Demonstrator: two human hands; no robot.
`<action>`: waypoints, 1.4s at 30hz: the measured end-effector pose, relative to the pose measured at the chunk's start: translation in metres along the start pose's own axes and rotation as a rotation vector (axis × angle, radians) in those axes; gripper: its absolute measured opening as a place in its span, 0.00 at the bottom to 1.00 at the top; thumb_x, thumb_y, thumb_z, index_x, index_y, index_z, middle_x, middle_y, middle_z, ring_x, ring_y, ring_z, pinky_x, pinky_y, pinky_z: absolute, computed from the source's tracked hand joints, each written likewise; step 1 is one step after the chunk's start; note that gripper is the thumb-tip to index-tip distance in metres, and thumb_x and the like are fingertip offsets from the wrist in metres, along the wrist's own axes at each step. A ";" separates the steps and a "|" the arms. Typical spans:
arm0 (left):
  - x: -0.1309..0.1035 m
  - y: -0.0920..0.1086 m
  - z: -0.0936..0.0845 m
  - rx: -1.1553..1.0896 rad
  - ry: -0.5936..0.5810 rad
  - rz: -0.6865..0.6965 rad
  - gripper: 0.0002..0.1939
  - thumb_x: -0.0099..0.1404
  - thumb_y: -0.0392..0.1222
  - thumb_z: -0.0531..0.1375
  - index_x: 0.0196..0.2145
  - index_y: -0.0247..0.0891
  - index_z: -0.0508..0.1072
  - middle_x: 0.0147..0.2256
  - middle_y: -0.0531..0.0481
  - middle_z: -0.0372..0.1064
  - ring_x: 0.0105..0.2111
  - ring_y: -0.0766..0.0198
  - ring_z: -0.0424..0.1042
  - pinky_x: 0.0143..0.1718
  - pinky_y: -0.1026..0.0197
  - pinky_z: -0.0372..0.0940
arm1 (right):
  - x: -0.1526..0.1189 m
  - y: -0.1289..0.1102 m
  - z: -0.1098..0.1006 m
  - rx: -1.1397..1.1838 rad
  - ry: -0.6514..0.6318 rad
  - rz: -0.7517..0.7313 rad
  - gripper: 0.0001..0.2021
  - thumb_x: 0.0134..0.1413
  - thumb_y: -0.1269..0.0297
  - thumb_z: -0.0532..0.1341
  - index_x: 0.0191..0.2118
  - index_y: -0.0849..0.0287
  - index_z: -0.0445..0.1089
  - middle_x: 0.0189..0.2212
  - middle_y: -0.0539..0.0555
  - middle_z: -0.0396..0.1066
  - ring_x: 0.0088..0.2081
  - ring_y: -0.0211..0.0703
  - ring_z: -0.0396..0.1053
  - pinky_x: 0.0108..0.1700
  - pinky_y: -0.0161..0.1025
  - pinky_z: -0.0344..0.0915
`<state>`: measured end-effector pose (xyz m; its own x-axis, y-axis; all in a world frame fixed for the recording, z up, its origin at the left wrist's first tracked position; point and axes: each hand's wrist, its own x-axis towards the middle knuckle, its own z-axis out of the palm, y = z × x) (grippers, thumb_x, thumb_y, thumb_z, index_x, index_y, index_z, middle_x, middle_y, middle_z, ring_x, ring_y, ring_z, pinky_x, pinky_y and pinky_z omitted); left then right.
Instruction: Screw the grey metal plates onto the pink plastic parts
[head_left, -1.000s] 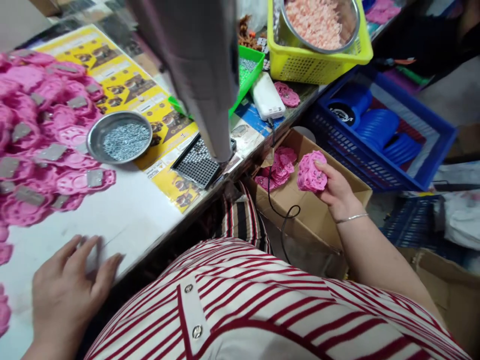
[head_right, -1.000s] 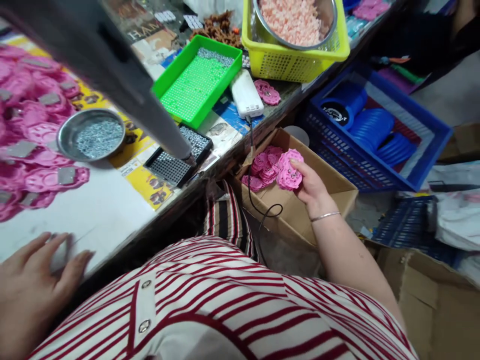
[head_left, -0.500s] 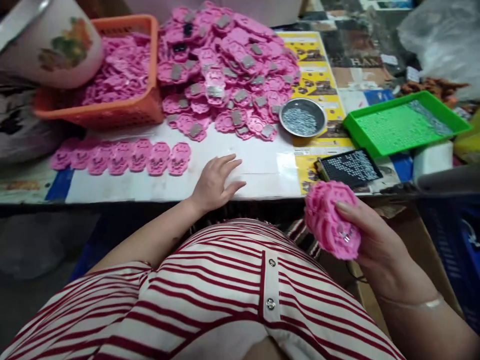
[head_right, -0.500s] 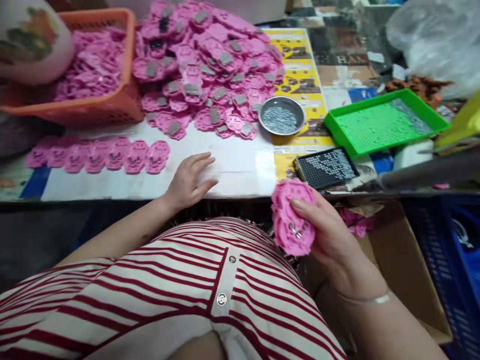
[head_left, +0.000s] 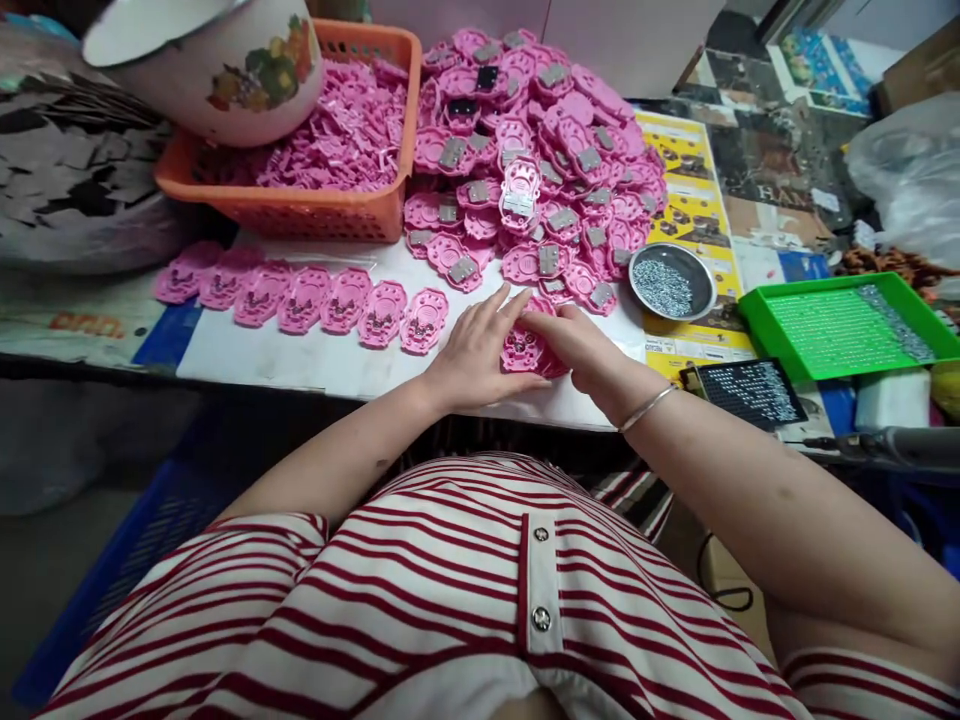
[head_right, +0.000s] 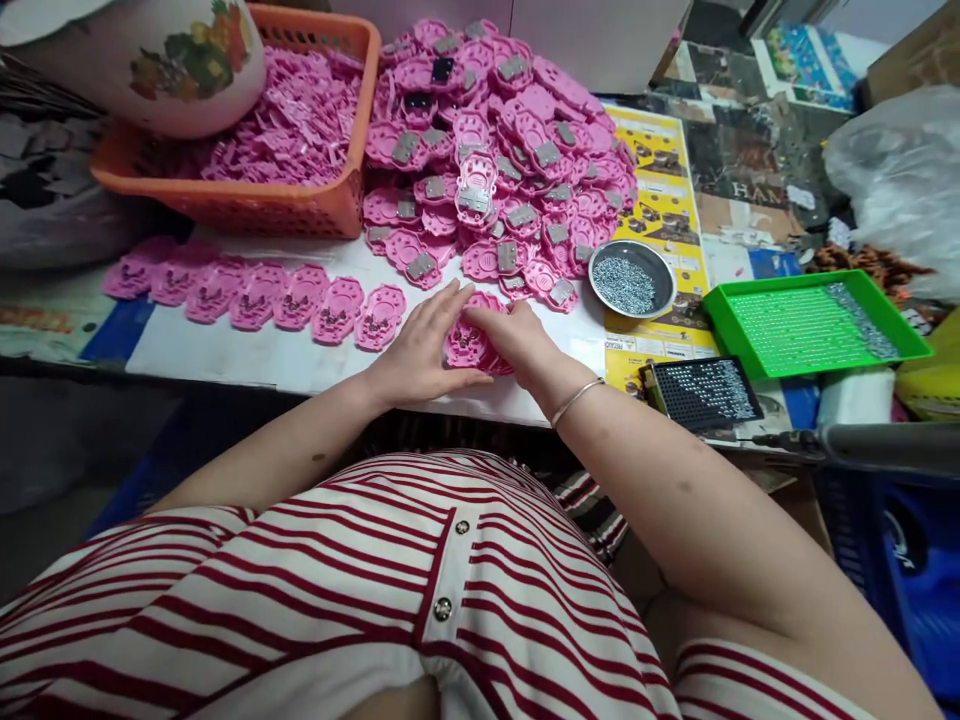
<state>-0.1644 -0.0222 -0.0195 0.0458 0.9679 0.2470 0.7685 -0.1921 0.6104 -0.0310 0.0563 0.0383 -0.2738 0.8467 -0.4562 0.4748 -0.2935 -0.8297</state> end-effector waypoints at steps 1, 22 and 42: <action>0.004 -0.001 0.000 -0.012 -0.018 -0.014 0.57 0.56 0.68 0.67 0.70 0.36 0.48 0.69 0.29 0.47 0.71 0.42 0.47 0.69 0.41 0.48 | 0.001 -0.001 0.001 -0.039 0.020 0.008 0.22 0.39 0.48 0.70 0.34 0.55 0.63 0.25 0.48 0.64 0.31 0.39 0.61 0.40 0.42 0.65; 0.005 -0.008 -0.004 0.134 -0.088 -0.094 0.55 0.52 0.68 0.69 0.70 0.46 0.55 0.62 0.35 0.55 0.63 0.39 0.56 0.65 0.34 0.44 | 0.021 0.025 -0.034 -0.083 0.083 0.007 0.17 0.45 0.59 0.64 0.44 0.54 0.72 0.36 0.55 0.76 0.35 0.45 0.71 0.39 0.44 0.68; 0.020 0.015 0.012 0.214 -0.233 -0.042 0.59 0.49 0.73 0.67 0.70 0.46 0.53 0.63 0.33 0.56 0.66 0.40 0.53 0.66 0.24 0.31 | 0.000 0.091 -0.099 0.048 0.304 -0.109 0.20 0.47 0.59 0.65 0.48 0.56 0.69 0.32 0.53 0.69 0.30 0.41 0.68 0.25 0.38 0.67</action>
<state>-0.1440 -0.0038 -0.0143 0.1369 0.9901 0.0305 0.8884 -0.1363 0.4383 0.0953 0.0736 -0.0052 -0.0552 0.9659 -0.2528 0.4147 -0.2081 -0.8859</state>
